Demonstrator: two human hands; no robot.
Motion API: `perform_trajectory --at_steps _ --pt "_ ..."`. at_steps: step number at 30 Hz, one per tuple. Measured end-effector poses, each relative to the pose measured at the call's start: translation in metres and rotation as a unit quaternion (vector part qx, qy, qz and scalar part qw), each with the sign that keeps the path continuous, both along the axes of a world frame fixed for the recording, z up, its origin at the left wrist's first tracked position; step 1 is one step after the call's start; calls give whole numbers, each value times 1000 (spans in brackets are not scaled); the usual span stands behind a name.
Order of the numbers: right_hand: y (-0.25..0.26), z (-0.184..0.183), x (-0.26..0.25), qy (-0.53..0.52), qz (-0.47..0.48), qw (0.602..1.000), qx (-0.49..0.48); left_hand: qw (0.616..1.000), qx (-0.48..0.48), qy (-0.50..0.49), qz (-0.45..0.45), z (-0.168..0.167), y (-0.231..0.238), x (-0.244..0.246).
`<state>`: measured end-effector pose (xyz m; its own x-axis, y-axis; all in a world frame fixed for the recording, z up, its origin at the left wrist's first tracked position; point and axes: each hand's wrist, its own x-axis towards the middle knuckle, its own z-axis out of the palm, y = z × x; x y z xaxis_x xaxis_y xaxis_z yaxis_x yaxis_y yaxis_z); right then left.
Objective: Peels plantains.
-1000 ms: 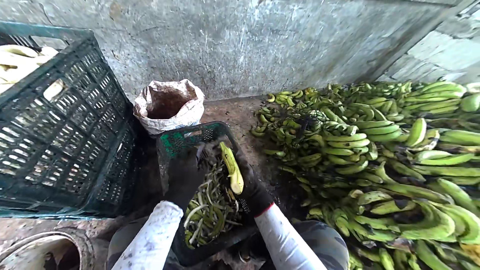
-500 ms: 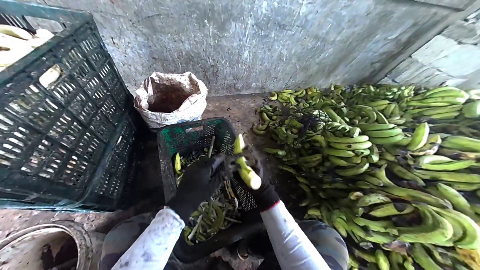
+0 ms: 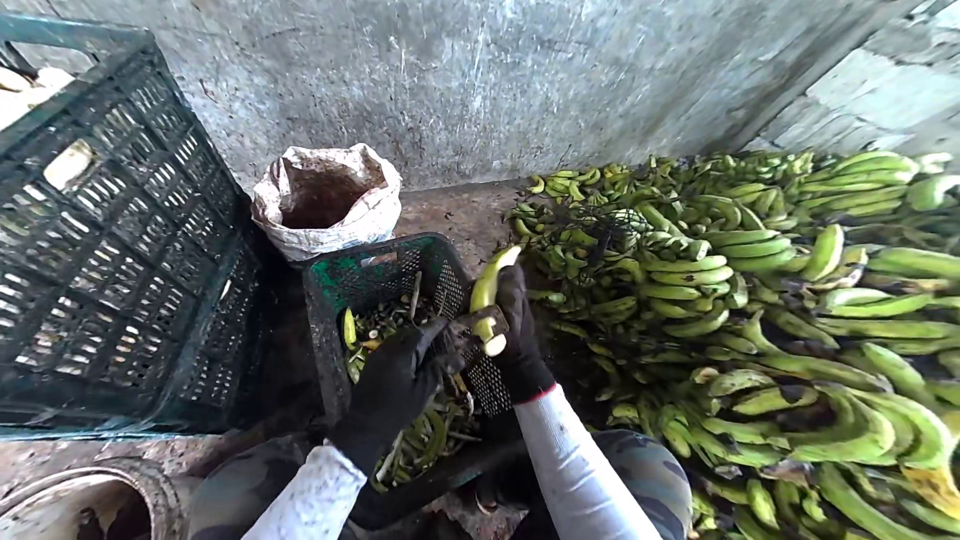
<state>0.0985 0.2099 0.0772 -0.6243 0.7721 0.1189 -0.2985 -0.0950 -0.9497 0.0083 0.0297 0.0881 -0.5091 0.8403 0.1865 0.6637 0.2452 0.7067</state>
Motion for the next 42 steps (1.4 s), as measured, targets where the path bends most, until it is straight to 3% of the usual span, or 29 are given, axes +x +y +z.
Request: perform_trajectory --at_steps 3,5,7,10,13,17,20,23,26,28,31,34,37,42 --pt "-9 -11 4 62 312 944 -92 996 -16 12 88 -3 10 -34" --pt "-18 -9 8 39 383 919 -83 988 -28 -48 144 1 11 -53" --pt "-20 -13 9 31 330 939 -91 982 -23 -89 162 10 5 -53" --pt "-11 -9 2 32 171 980 -92 992 -6 -92 92 6 3 -34" --pt "-2 -3 -13 93 37 992 -78 999 27 -27 36 -11 4 -8" --pt "-5 11 -21 46 -138 988 -59 990 76 89 73 -16 4 10" --pt "-3 9 -18 31 -88 993 -77 988 58 115 85 -16 5 4" --pt "3 1 -7 12 110 992 -56 995 21 68 71 -14 9 -18" --pt "2 10 12 -89 308 947 8 996 -37 4 76 -11 14 -43" --pt "-1 19 22 -160 364 916 47 992 -79 -32 92 -13 16 -51" --pt "0 14 26 -141 325 935 -1 987 -98 -62 109 -16 18 -51" --pt "5 2 15 -6 239 965 -108 997 -23 -46 63 -13 17 -33" --pt "15 -7 6 174 219 936 -213 997 75 33 -1 -27 19 -14" --pt "18 -10 2 289 137 887 -333 981 141 129 26 -33 20 5"
